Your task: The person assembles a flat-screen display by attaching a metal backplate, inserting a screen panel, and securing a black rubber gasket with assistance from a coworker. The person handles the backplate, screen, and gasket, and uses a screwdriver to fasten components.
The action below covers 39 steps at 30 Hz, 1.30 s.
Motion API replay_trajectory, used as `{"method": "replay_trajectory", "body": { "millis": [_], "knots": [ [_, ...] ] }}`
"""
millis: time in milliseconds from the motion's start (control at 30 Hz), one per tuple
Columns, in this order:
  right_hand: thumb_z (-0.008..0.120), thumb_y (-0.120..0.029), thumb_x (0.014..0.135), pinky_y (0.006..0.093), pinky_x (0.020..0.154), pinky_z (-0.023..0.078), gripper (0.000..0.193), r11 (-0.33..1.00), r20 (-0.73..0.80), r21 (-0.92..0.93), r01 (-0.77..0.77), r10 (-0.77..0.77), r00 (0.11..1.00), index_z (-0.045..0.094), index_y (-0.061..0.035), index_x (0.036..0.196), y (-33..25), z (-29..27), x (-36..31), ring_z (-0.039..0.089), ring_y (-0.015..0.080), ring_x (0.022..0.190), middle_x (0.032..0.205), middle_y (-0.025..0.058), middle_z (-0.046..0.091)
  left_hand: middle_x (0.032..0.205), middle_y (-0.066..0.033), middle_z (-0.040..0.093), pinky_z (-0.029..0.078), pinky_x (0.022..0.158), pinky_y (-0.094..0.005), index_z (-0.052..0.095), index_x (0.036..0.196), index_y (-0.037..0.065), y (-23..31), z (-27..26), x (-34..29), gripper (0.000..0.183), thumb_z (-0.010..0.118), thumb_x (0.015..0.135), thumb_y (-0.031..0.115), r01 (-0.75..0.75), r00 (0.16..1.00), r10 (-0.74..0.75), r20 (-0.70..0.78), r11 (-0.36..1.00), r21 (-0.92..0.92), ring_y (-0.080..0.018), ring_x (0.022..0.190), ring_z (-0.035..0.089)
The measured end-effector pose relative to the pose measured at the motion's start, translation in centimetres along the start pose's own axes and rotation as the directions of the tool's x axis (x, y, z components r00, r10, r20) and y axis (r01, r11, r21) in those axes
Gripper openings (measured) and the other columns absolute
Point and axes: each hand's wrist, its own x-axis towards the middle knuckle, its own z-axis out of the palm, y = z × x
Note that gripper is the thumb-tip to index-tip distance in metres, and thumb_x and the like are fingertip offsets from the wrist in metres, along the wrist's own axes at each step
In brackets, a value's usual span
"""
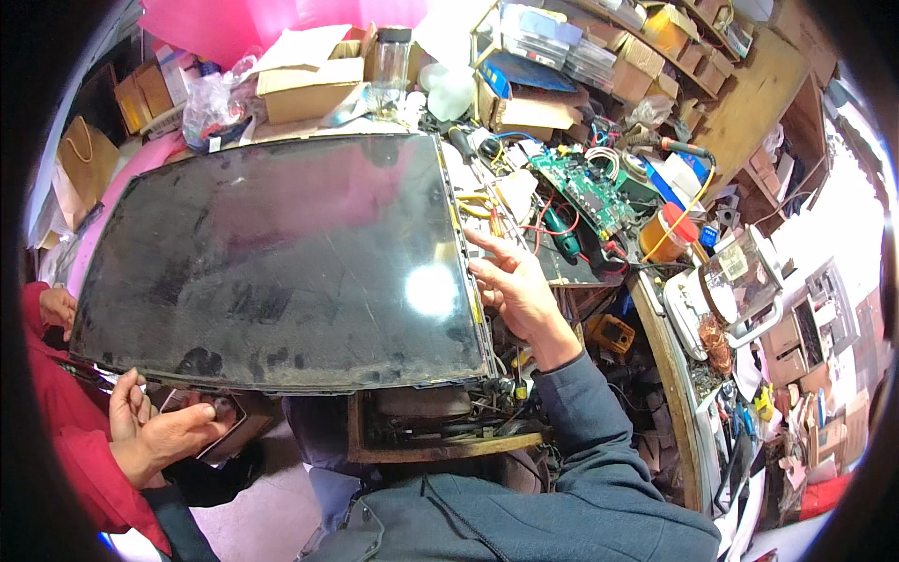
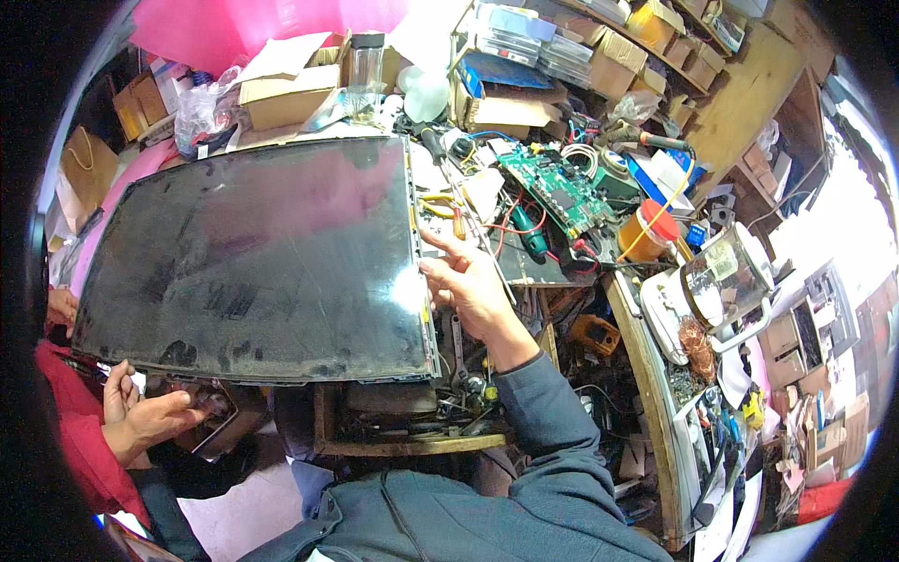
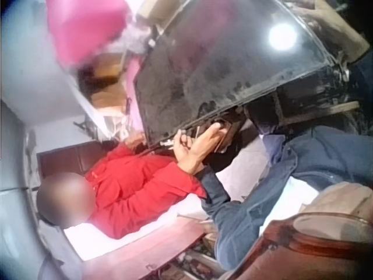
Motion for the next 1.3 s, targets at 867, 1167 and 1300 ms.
{"method": "replay_trajectory", "body": {
  "millis": [867, 1167, 1300],
  "knots": [
    [0.064, -0.005, 0.091, 0.0355, 0.095, 0.05, 0.045, 0.96, -0.086, -0.262, 0.102, -0.129, 0.988, 0.057, 0.0026, 0.135, -1.5, 4.6, -1.5, 0.06, 0.026, 0.114, 0.135, 0.0152, 0.059, 0.081, -0.0025, 0.069, 0.05, 0.061, -0.0317, 0.067, 0.098, 0.009, -2.5, -5.4, 1.7, 0.017, 0.066, 0.095, 0.026, -0.259, 0.922, 0.08, -0.379, 0.855, -0.448, -0.0164, 0.068, 0.065],
    [0.071, -0.009, 0.087, 0.0206, 0.054, 0.033, 0.047, 0.96, -0.209, -0.279, 0.026, -0.087, 0.974, 0.064, -0.0075, 0.134, -1.1, 4.3, -1.5, 0.042, 0.0056, 0.063, 0.088, -0.0009, 0.062, 0.085, 0.001, 0.068, 0.049, 0.061, -0.0288, 0.065, 0.101, 0.012, -4.3, -7.0, 1.8, 0.013, 0.067, 0.095, 0.024, -0.46, 0.803, 0.069, -0.593, 0.703, -0.542, -0.0139, 0.071, 0.065],
    [0.07, -0.01, 0.088, 0.0214, 0.059, 0.036, 0.046, 0.955, -0.214, -0.295, 0.029, -0.096, 0.972, 0.064, -0.0063, 0.133, -1.2, 4.8, -1.6, 0.046, 0.0074, 0.069, 0.099, 0.0005, 0.063, 0.086, 0.0025, 0.068, 0.048, 0.06, -0.0275, 0.064, 0.102, 0.014, -5.3, -9.4, 0.9, 0.013, 0.068, 0.095, 0.024, -0.53, 0.737, 0.055, -0.674, 0.667, -0.524, -0.0128, 0.072, 0.065]
  ]
}}
